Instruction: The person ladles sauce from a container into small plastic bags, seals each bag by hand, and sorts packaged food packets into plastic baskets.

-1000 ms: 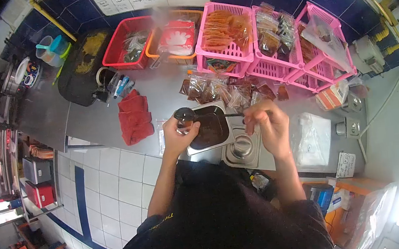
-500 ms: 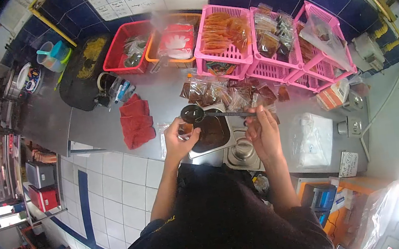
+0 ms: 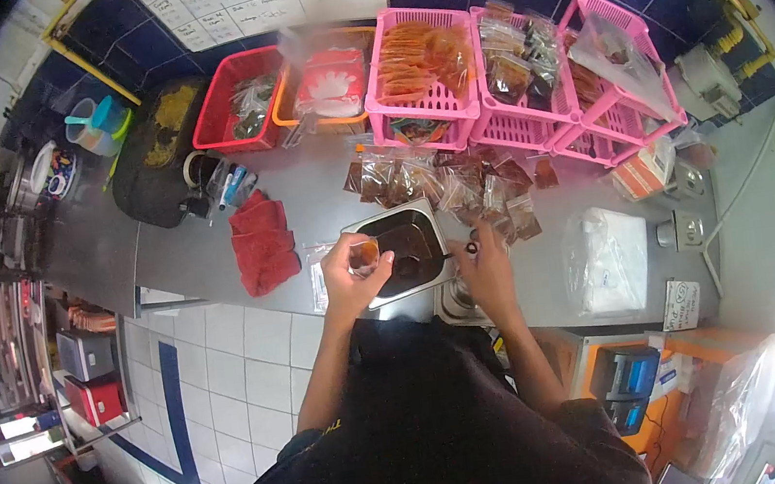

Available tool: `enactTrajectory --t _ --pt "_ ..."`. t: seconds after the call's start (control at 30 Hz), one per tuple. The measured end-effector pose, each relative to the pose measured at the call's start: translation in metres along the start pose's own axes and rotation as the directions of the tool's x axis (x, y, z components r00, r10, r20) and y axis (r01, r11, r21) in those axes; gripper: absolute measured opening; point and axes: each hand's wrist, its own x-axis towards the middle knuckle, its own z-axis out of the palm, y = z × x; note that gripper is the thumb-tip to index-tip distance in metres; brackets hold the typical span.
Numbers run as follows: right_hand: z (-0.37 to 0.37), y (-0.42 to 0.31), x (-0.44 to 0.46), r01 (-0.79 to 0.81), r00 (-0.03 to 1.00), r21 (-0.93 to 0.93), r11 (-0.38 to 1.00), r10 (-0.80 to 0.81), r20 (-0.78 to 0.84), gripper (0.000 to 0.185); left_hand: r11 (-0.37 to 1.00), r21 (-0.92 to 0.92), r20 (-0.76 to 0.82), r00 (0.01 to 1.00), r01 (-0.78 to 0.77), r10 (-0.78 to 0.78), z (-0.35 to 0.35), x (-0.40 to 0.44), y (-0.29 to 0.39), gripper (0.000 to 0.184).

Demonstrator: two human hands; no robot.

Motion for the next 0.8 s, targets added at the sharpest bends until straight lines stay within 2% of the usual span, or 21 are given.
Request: enactTrajectory --t 0.03,0.1,0.13,0.2,0.23,0.3,0.37,0.43,0.47,0.5,0.53,0.57,0.63,0.67,0.8 --pt "-0.005 -0.021 0.001 -0.006 1.0 0.001 1.0 0.006 -0.006 0.036 1.0 -0.001 -0.008 1.0 -0.017 0.017 0.002 0.001 0.002 0.031" --pt "-0.014 -0.052 0.006 0.315 0.934 -0.016 0.949 -0.313 -0.171 0.033 0.998 0.038 -0.01 0.999 -0.049 0.05 0.006 0.004 0.001 0.031" --pt "-0.019 -0.067 0.003 0.309 0.936 -0.017 0.951 -0.307 -0.173 0.033 0.994 0.079 -0.015 0.997 -0.072 0.074 0.007 0.002 0.0 0.031" --pt "-0.024 -0.09 -0.004 0.447 0.89 0.112 0.888 -0.454 0.048 0.03 0.992 0.107 -0.007 0.997 -0.073 0.074 0.01 0.0 -0.002 0.03" --pt "-0.023 -0.093 -0.005 0.442 0.893 0.108 0.89 -0.448 0.04 0.03 0.988 0.137 -0.009 0.997 -0.078 0.08 0.012 0.0 -0.003 0.029" --pt "-0.022 -0.097 -0.003 0.548 0.819 0.036 0.836 -0.544 0.183 0.027 0.985 0.145 0.014 0.995 -0.096 0.095 0.012 0.0 -0.002 0.031" --pt "-0.015 -0.092 -0.002 0.543 0.82 0.088 0.835 -0.55 0.16 0.021 0.981 0.159 0.031 0.994 -0.108 0.104 0.009 0.0 0.003 0.034" --pt "-0.013 -0.088 0.0 0.5 0.845 0.155 0.852 -0.519 0.126 0.016 0.999 -0.015 0.175 0.984 0.043 -0.04 0.003 0.006 0.021 0.044" --pt "-0.014 -0.086 0.0 0.495 0.85 0.156 0.855 -0.514 0.12 0.016 0.999 -0.012 0.184 0.982 0.041 -0.038 0.002 0.006 0.021 0.044" --pt "-0.016 -0.085 0.002 0.471 0.858 0.209 0.857 -0.5 0.119 0.016 0.956 -0.274 0.178 0.982 0.102 -0.054 0.002 0.006 0.02 0.047" --pt "-0.019 -0.084 0.004 0.445 0.866 0.261 0.857 -0.486 0.118 0.016 0.843 -0.515 0.18 0.981 0.158 -0.074 0.002 0.005 0.02 0.051" --pt "-0.023 -0.084 0.005 0.438 0.872 0.261 0.86 -0.477 0.107 0.016 0.844 -0.511 0.194 0.979 0.162 -0.071 0.0 0.004 0.016 0.051" --pt "-0.031 -0.086 0.007 0.386 0.874 0.306 0.87 -0.451 0.182 0.013 0.749 -0.608 0.238 0.96 0.264 -0.146 -0.005 0.005 0.01 0.049" --pt "-0.032 -0.085 0.006 0.38 0.88 0.306 0.873 -0.443 0.173 0.013 0.749 -0.618 0.213 0.968 0.241 -0.136 -0.005 0.005 0.009 0.044" --pt "-0.036 -0.084 0.005 0.335 0.883 0.385 0.86 -0.429 0.189 0.009 0.725 -0.647 0.236 0.966 0.237 -0.104 -0.003 0.008 0.004 0.042"
